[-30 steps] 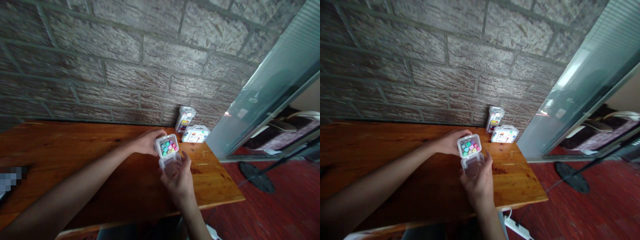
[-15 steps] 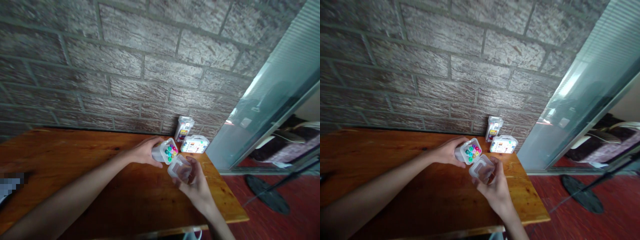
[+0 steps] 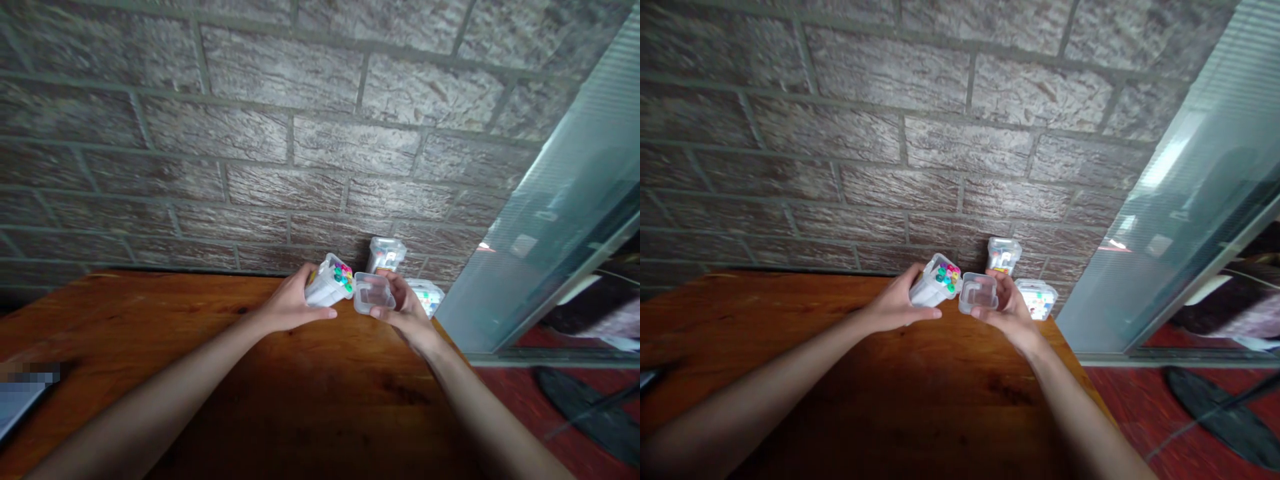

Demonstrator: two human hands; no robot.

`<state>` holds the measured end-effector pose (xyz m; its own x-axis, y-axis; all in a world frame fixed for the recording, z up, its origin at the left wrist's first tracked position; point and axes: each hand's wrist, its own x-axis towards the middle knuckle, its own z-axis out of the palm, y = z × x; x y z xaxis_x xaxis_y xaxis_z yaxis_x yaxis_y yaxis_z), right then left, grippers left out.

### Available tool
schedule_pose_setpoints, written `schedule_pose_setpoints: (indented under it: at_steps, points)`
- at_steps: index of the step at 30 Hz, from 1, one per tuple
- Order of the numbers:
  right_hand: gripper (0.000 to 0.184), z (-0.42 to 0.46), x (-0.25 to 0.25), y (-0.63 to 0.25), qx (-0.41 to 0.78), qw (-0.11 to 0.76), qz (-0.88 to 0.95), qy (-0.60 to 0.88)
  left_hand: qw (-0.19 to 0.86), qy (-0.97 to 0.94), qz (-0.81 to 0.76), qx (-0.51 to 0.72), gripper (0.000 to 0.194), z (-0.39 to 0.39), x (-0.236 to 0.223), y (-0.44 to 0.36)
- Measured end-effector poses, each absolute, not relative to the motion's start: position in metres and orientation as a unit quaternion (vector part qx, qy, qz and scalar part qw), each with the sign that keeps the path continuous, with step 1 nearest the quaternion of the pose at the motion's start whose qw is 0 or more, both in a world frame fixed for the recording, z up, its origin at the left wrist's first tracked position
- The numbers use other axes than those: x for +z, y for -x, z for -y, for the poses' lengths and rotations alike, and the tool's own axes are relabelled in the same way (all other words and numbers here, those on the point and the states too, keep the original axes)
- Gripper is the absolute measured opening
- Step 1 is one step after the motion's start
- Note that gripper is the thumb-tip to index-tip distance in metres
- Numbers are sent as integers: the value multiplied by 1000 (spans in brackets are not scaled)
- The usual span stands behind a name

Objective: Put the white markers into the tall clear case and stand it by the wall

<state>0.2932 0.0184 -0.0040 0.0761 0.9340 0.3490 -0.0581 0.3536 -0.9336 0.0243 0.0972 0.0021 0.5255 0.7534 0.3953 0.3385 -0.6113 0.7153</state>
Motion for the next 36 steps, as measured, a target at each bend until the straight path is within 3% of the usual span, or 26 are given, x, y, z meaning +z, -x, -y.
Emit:
schedule_pose_setpoints:
  at_steps: [12, 29, 36]
  points:
    - [80, -1, -19, -294, 464, 635, 501, 361, 296, -826, -344, 334, 82, -71, 3, -25]
    - [80, 2, -23, -285, 498, 615, 503, 350, 271, -826, -313, 381, 69, -42, -11, -7]
    - [82, 7, -20, -285, 514, 605, 499, 347, 338, -805, -283, 397, 67, -37, -17, -12]
